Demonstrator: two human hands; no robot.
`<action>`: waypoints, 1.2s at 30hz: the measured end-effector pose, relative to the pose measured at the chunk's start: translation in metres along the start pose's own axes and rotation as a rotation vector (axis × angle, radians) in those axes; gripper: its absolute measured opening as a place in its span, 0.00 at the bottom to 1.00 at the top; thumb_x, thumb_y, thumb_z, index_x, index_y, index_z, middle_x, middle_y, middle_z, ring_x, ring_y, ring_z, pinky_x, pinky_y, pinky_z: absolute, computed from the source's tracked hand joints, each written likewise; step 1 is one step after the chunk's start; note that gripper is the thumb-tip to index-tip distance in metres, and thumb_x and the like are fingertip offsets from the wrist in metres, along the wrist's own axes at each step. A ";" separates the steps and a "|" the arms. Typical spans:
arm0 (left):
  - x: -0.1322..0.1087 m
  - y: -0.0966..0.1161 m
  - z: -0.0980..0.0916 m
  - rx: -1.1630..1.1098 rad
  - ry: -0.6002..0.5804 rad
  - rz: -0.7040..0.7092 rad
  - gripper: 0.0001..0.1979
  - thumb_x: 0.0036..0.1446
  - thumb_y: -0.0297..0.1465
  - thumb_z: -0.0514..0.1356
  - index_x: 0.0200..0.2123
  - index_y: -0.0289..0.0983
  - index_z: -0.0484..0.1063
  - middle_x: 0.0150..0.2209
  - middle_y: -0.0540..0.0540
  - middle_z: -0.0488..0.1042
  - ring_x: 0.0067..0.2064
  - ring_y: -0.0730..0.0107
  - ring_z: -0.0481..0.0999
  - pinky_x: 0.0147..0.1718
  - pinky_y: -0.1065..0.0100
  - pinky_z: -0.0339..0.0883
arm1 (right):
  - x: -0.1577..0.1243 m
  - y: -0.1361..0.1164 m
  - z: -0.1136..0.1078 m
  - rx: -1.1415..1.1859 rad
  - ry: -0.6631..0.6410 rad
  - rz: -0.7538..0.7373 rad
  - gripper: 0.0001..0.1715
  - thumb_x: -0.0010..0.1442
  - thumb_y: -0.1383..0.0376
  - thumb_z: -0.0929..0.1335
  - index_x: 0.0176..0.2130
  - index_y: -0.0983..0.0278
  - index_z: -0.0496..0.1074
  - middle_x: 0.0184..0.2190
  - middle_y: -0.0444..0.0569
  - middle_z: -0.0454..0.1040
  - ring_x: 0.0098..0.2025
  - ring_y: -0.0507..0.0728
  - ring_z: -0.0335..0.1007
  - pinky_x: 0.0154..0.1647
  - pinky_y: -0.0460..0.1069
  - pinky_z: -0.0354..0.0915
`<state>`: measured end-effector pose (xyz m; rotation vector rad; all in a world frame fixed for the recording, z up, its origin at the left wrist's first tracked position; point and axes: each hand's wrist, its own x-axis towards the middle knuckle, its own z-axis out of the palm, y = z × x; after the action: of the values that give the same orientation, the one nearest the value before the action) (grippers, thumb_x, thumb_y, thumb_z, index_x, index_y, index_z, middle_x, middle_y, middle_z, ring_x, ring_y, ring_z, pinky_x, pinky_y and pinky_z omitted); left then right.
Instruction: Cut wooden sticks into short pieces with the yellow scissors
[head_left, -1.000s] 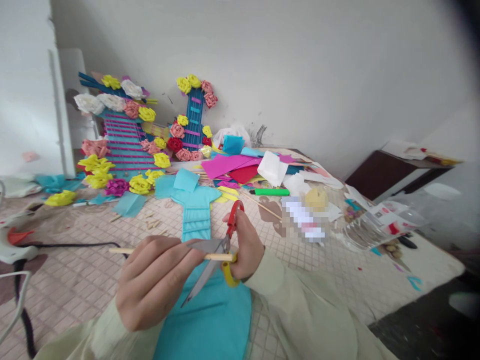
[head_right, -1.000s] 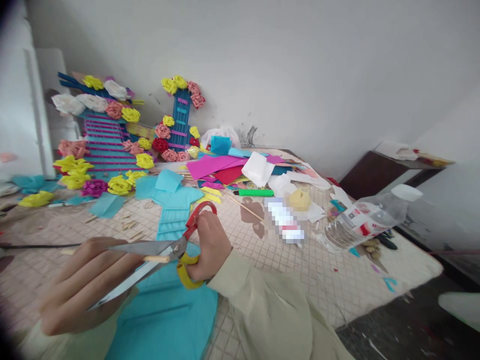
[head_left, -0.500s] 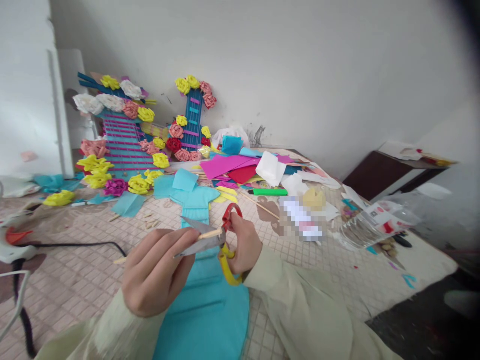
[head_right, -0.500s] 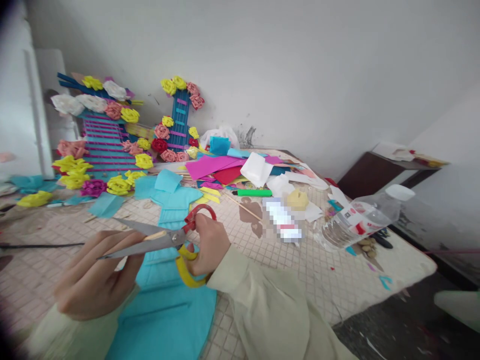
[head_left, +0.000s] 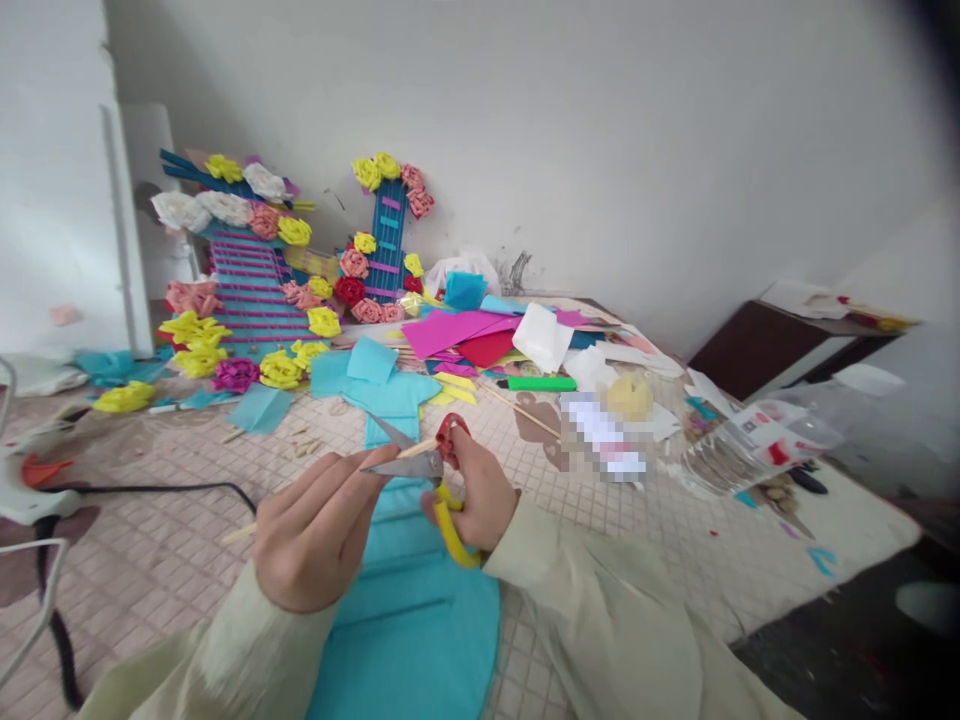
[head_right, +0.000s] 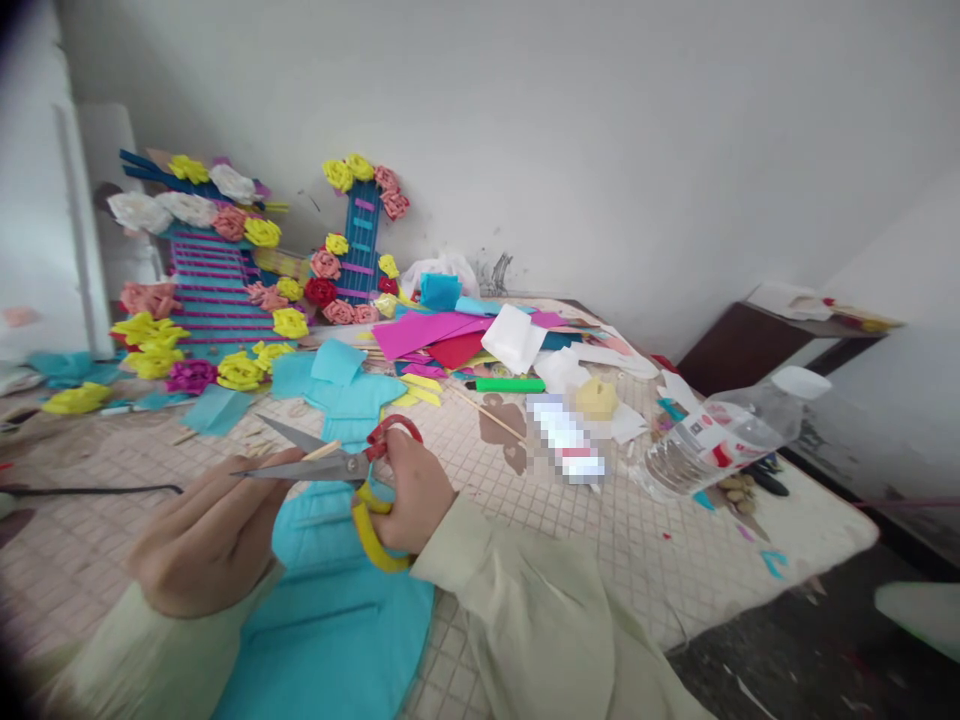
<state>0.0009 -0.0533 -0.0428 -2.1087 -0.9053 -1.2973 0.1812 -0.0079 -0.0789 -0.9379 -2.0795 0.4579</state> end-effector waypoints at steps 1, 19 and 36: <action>-0.001 0.000 0.000 -0.006 -0.009 -0.013 0.12 0.58 0.17 0.55 0.43 0.33 0.71 0.35 0.44 0.77 0.32 0.67 0.76 0.32 0.67 0.70 | 0.000 -0.001 0.000 0.006 0.000 -0.002 0.17 0.48 0.59 0.66 0.36 0.61 0.57 0.31 0.47 0.66 0.30 0.57 0.64 0.30 0.52 0.64; -0.005 0.000 0.001 -0.015 0.012 -0.093 0.15 0.57 0.17 0.58 0.46 0.35 0.72 0.37 0.49 0.77 0.34 0.75 0.76 0.36 0.76 0.68 | -0.001 -0.014 -0.003 0.195 -0.039 0.079 0.22 0.46 0.60 0.69 0.40 0.62 0.61 0.34 0.48 0.65 0.34 0.57 0.65 0.36 0.54 0.66; 0.002 -0.001 -0.004 0.008 0.003 -0.034 0.13 0.58 0.16 0.56 0.43 0.35 0.72 0.34 0.49 0.78 0.32 0.73 0.76 0.33 0.73 0.68 | -0.003 -0.007 0.006 0.098 0.007 0.154 0.21 0.36 0.63 0.67 0.31 0.59 0.55 0.24 0.41 0.60 0.25 0.54 0.60 0.25 0.48 0.59</action>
<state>-0.0013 -0.0548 -0.0396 -2.0934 -0.9479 -1.3115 0.1747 -0.0148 -0.0798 -1.0440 -1.9679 0.6300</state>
